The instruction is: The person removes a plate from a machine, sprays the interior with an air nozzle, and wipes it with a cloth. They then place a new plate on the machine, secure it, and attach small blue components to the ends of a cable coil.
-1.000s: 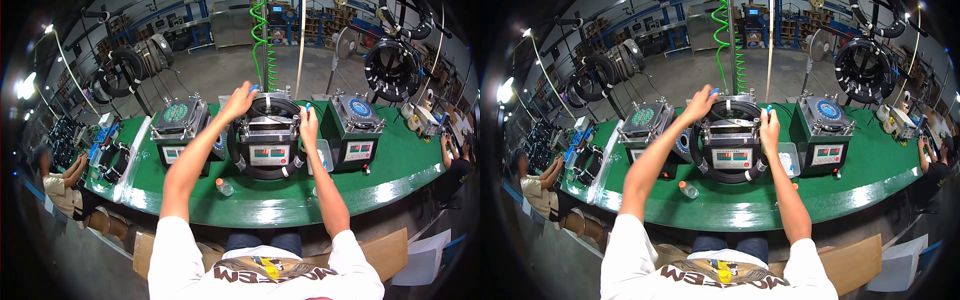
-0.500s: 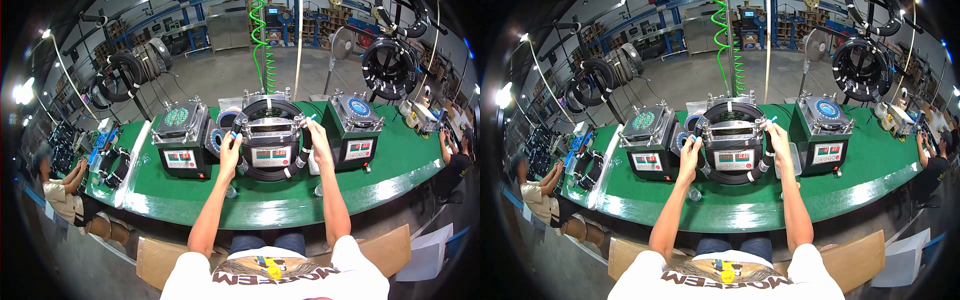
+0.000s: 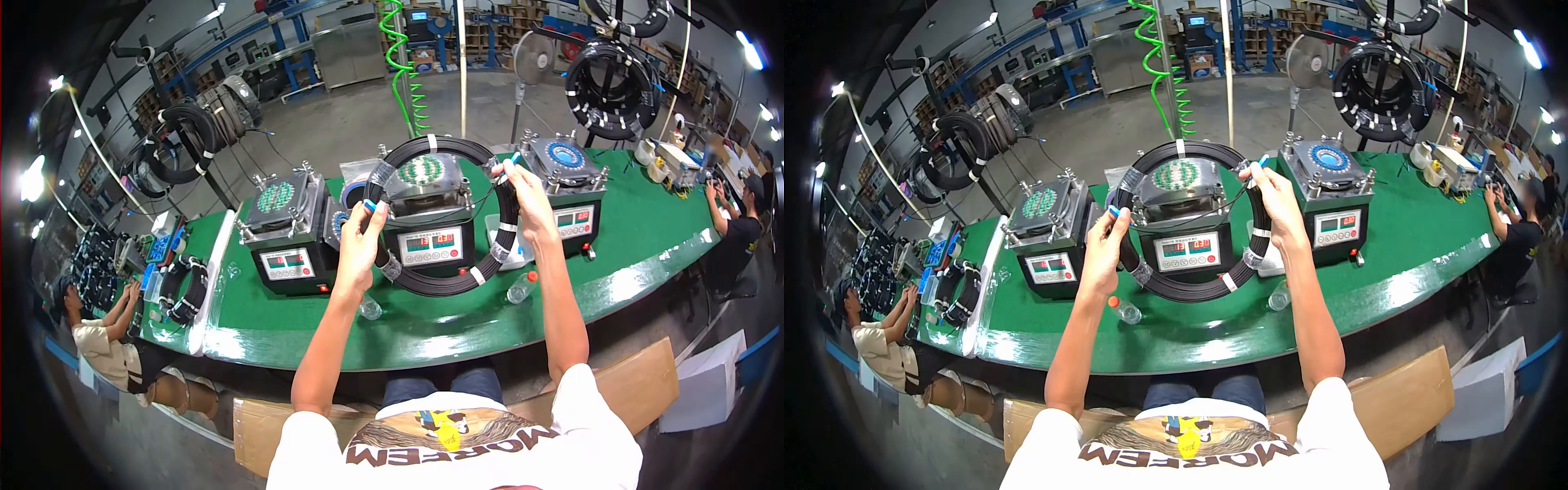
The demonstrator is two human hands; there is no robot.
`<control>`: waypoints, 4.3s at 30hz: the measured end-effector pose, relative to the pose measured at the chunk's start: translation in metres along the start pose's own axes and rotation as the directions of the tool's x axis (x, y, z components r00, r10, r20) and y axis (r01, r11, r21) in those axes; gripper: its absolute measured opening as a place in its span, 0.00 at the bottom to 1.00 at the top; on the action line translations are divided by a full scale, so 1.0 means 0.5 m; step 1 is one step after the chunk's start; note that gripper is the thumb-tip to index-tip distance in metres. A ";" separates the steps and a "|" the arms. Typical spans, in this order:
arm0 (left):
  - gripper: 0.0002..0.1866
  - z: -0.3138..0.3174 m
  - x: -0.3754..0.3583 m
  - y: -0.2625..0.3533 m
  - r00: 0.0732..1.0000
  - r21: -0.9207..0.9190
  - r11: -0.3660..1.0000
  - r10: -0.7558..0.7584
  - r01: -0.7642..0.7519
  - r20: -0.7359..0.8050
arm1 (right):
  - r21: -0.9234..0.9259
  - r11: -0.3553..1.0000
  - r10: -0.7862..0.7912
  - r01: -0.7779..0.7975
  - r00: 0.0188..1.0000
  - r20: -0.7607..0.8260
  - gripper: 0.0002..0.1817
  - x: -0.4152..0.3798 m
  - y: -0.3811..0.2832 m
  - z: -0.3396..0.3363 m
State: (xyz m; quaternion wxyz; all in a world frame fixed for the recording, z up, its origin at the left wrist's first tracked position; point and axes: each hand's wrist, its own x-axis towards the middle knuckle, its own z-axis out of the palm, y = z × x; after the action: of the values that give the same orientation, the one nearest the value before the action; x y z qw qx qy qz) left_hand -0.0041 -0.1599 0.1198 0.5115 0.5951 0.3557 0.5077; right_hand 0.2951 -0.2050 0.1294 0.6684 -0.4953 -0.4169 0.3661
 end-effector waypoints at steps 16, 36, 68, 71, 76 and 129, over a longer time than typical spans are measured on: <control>0.18 0.323 0.081 -0.028 0.975 -0.138 0.989 -0.023 0.054 0.221 | -0.017 0.997 -0.073 0.071 0.965 -0.251 0.16 0.020 -0.103 -0.331; 0.17 0.696 0.125 -0.223 0.994 -0.085 0.993 -0.079 0.085 0.074 | -0.099 0.992 0.057 -0.076 0.981 -0.184 0.19 0.159 -0.048 -0.693; 0.22 0.820 0.120 -0.296 0.790 0.473 0.813 0.520 -0.340 -0.325 | -0.608 0.635 -0.481 0.476 0.860 0.171 0.09 0.524 0.002 -0.643; 0.22 0.815 0.125 -0.311 0.734 0.568 0.743 0.597 -0.354 -0.323 | -0.645 0.586 -0.300 0.491 0.871 0.389 0.10 0.577 0.034 -0.644; 0.22 0.815 0.118 -0.313 0.745 0.552 0.758 0.581 -0.348 -0.328 | -0.732 0.459 -0.026 0.503 0.831 0.555 0.09 0.533 0.017 -0.623; 0.26 0.817 0.102 -0.311 0.763 0.642 0.694 0.594 -0.327 -0.253 | -0.837 -0.122 0.448 0.534 0.782 0.434 0.17 0.575 -0.060 -0.479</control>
State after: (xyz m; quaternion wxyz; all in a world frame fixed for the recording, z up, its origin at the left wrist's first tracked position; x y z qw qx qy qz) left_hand 0.4180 -0.1784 -0.0028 0.0693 0.6577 0.4288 0.6154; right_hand 0.6281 -0.0384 0.1759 -0.1087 -0.6495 -0.7517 0.0365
